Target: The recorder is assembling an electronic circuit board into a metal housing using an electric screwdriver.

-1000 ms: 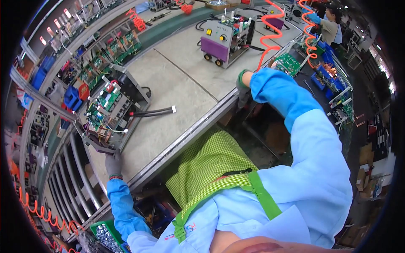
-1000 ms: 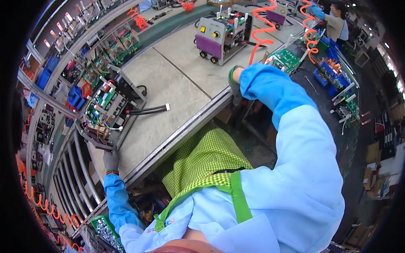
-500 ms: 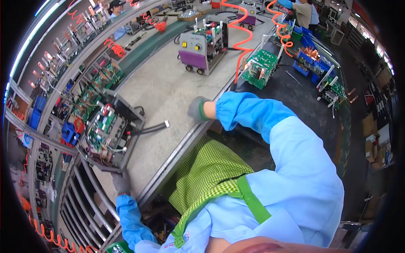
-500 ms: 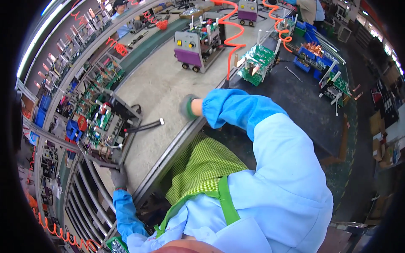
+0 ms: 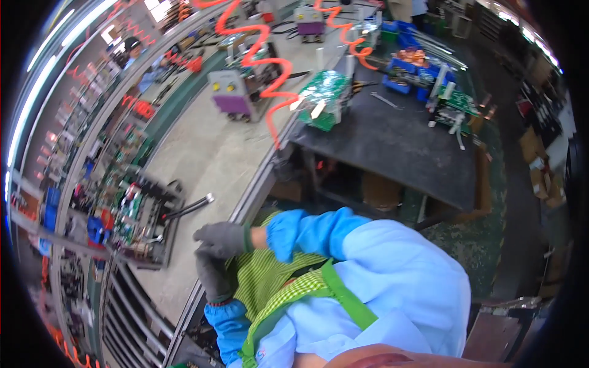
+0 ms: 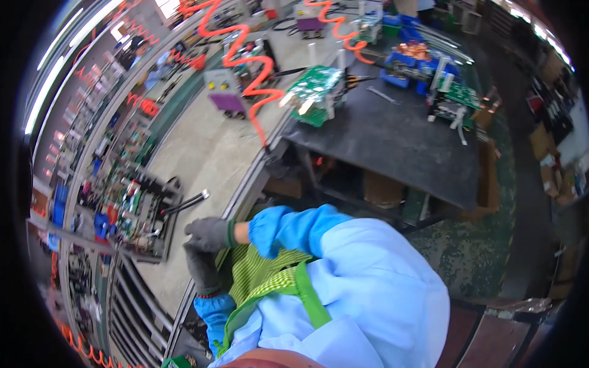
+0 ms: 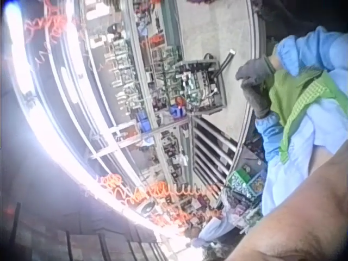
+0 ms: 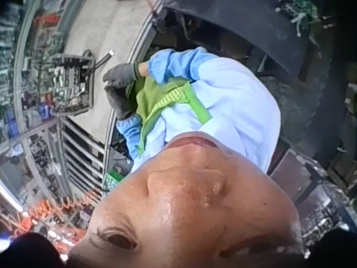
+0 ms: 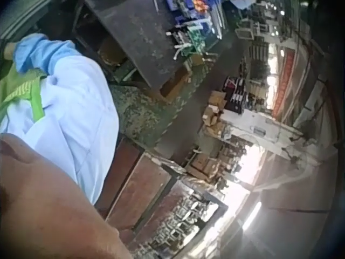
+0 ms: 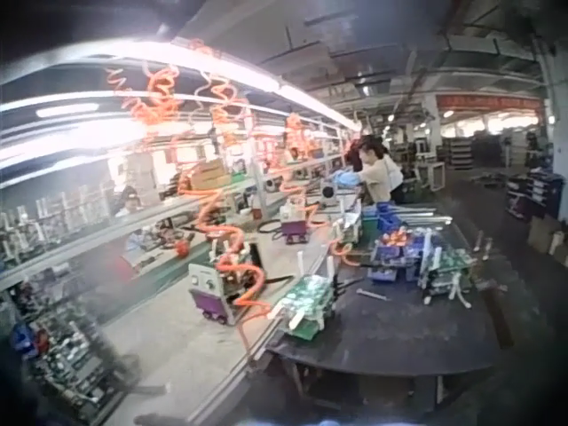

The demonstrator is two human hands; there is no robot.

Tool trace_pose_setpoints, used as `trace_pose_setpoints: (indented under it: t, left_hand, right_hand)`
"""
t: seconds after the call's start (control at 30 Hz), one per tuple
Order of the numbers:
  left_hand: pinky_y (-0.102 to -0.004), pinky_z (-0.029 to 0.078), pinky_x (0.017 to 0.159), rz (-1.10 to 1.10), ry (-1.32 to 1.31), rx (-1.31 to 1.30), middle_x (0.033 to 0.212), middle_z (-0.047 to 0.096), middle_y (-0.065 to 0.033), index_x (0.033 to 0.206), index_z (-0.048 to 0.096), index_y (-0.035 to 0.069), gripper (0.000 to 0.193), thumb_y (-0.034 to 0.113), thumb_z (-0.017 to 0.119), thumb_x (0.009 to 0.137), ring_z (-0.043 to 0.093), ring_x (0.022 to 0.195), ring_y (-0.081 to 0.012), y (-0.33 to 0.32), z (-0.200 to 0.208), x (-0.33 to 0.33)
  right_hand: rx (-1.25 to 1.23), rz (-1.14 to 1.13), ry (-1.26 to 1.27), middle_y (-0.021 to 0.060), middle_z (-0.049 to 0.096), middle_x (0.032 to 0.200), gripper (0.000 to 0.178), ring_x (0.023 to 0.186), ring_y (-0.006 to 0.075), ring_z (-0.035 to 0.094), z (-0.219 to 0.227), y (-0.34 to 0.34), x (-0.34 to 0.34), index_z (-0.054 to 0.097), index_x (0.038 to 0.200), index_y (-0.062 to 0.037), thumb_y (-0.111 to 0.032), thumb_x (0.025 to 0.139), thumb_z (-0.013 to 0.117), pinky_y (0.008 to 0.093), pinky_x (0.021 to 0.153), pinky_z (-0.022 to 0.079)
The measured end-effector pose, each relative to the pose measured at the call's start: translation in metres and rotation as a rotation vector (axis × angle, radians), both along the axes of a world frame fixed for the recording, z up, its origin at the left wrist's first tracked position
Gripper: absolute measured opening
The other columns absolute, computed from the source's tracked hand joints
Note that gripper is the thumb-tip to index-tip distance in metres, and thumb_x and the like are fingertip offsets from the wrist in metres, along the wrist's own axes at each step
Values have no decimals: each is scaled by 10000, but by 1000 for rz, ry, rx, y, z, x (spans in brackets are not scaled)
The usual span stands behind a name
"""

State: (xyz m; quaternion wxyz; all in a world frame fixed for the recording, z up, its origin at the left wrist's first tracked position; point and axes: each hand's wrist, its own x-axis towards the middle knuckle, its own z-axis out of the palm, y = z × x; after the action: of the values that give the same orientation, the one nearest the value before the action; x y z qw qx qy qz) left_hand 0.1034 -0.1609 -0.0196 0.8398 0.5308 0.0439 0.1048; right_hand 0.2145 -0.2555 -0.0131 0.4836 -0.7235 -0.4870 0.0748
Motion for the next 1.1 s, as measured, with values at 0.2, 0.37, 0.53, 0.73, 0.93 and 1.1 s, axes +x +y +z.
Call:
trace_pose_setpoints:
  t: [0.2, 0.37, 0.53, 0.73, 0.93, 1.1]
  left_hand:
    - [-411, 449, 914, 88, 227, -102, 1147, 585, -100, 1157, 550, 41, 515, 467, 340, 957, 560, 1056, -243, -17, -9, 13]
    - [-325, 459, 687, 304, 160, -129, 891, 629, -112, 1032, 596, 13, 456, 433, 442, 943, 575, 805, -219, 19, -17, 35]
    - [-229, 423, 597, 405, 242, -169, 798, 577, -57, 998, 579, 25, 366, 368, 459, 950, 529, 686, -144, 60, -12, 47]
    - [-244, 467, 628, 219, 292, 27, 833, 594, -74, 1026, 574, 9, 260, 238, 542, 908, 573, 721, -140, 41, -21, 63]
    - [-256, 496, 702, 24, 324, 112, 886, 620, -71, 1082, 571, 7, 315, 281, 531, 932, 594, 775, -132, 8, -27, 83]
    - [-241, 493, 700, -33, 385, 128, 902, 620, -61, 1085, 572, 15, 329, 305, 522, 938, 589, 777, -116, 22, -41, 81]
  right_hand:
    - [-135, -34, 42, 214, 615, 951, 348, 885, 409, 596, -22, -7, 3, 540, 1052, -50, -339, 858, 537, 461, 770, 473]
    - [147, -148, -97, 191, 632, 1015, 476, 897, 355, 621, 17, -67, 10, 564, 1147, -22, -383, 838, 589, 413, 818, 495]
    - [252, -994, -298, 139, 602, 1070, 415, 1022, 282, 568, 3, -259, 104, 556, 1175, -40, -265, 835, 638, 405, 904, 440]
    - [1055, -907, 859, 65, 588, 1136, 462, 1036, 202, 559, -39, -339, 233, 531, 1211, -87, -350, 847, 641, 371, 907, 449]
    - [988, -564, 796, 60, 635, 1068, 348, 943, 215, 618, -46, -343, 267, 571, 1139, -80, -289, 861, 567, 359, 868, 488]
    - [773, -758, 716, 82, 618, 1067, 448, 975, 210, 589, -39, -404, 220, 565, 1155, -53, -388, 859, 540, 336, 870, 467]
